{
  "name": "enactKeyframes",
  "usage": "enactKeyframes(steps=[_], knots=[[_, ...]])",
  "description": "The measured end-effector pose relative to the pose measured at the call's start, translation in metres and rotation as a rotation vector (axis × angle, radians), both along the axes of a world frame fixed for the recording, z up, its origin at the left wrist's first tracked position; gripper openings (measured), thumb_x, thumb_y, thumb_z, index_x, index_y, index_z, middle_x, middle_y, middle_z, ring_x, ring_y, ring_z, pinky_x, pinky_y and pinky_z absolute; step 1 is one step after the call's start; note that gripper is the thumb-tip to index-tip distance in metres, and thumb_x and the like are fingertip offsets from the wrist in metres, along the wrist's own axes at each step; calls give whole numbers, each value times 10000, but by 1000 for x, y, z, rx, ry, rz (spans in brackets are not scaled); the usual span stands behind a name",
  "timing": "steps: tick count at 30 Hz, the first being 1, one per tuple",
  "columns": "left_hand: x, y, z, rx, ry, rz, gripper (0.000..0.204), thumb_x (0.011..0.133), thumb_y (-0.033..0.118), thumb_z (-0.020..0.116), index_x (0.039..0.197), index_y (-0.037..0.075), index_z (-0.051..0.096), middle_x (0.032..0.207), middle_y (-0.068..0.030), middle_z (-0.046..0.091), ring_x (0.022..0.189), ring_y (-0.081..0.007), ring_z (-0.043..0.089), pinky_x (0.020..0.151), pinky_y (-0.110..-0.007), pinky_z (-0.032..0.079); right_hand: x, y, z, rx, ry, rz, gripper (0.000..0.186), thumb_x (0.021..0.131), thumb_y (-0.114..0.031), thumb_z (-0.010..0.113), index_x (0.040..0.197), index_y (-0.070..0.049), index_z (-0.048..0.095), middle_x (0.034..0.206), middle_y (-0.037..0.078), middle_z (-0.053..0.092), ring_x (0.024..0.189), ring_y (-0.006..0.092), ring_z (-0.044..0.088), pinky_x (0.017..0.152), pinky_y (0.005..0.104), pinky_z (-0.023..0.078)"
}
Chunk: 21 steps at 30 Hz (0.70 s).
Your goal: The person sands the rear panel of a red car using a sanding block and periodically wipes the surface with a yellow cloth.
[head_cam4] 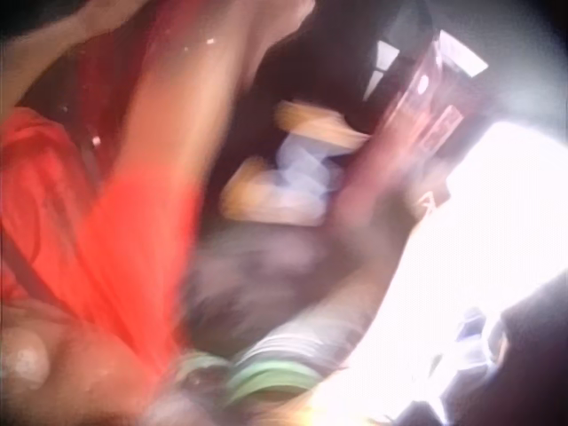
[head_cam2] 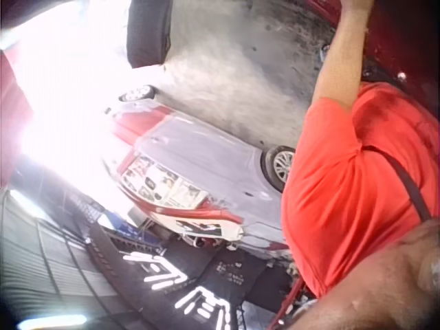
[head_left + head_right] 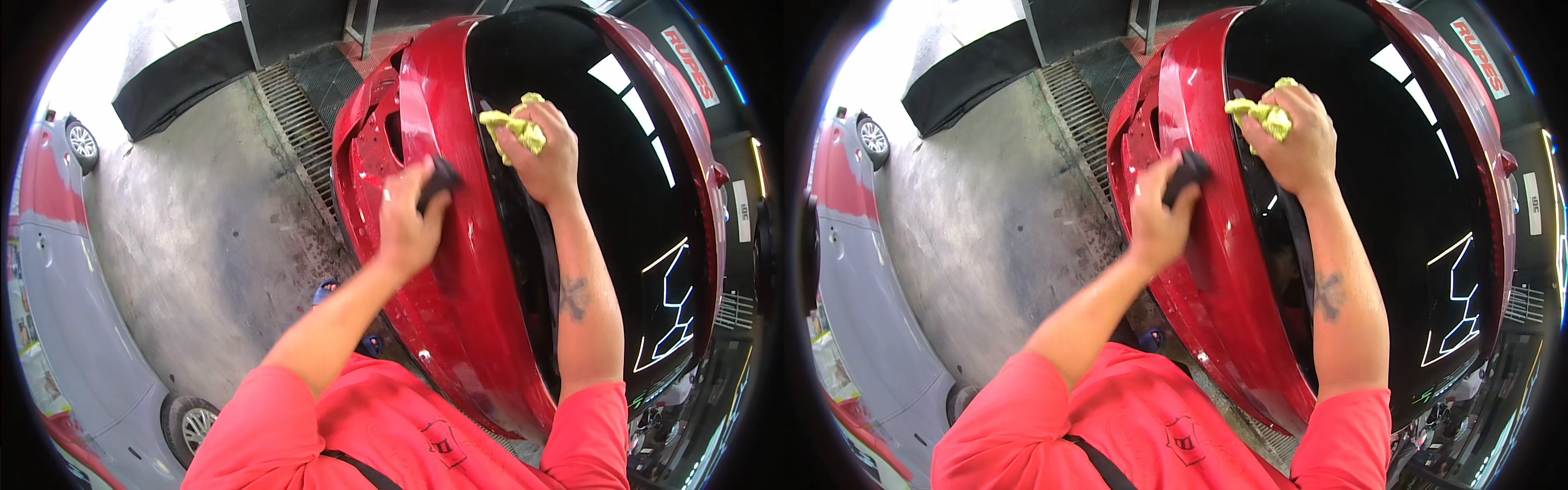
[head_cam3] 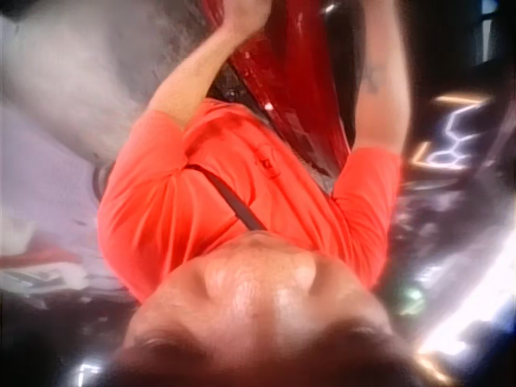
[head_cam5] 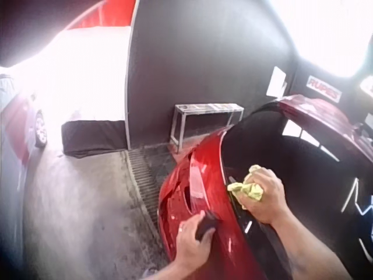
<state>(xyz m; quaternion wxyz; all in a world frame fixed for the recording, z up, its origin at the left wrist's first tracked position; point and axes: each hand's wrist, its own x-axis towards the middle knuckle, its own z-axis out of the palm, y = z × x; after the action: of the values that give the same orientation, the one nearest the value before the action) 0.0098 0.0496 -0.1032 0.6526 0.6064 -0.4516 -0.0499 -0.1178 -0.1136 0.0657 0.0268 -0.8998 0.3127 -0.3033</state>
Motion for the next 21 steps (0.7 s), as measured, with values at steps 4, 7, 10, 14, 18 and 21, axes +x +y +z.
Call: enactKeyframes(steps=[4,7,10,14,18,21], knots=[[126,-133,13,192,28,-41,542,1008,290,841,1439,-9,708,1337,-241,773,1235,-452,699,1090,-549,559,8,4,6,5,-30,51,288,844,-249,904,994,-60,747,1120,100,783,1085,366,737,952,494,591],[138,-147,20,192,77,-50,540,1004,272,846,1444,-8,705,1373,-245,751,1250,-455,689,1099,-554,553,9,3,4,18,-18,61,266,830,-196,910,983,-61,739,1131,108,780,1074,368,731,937,491,590],[48,-62,7,-8,-21,-71,507,974,198,880,1404,-12,713,1355,-227,745,1256,-441,692,1122,-545,534,-7,9,4,15,-24,47,248,820,-153,907,971,-62,733,1137,125,774,1068,368,725,921,483,588],[57,-52,-1,-31,-66,-159,513,978,192,884,1423,0,718,1389,-219,751,1293,-426,683,1163,-520,520,0,9,4,40,-16,52,264,787,-126,908,964,-56,725,1148,125,768,1039,361,708,894,463,580],[180,-199,27,193,-107,-21,508,1004,275,841,1426,13,734,1349,-247,762,1264,-447,697,1128,-530,535,9,10,13,41,0,67,261,770,-123,901,947,-68,717,1152,120,769,1030,349,701,876,458,572],[170,-199,32,222,-96,-64,470,976,258,853,1367,13,760,1276,-243,786,1205,-456,718,1096,-536,547,5,8,12,55,22,55,274,751,-120,904,943,-74,715,1152,117,768,1027,341,701,866,461,573]])
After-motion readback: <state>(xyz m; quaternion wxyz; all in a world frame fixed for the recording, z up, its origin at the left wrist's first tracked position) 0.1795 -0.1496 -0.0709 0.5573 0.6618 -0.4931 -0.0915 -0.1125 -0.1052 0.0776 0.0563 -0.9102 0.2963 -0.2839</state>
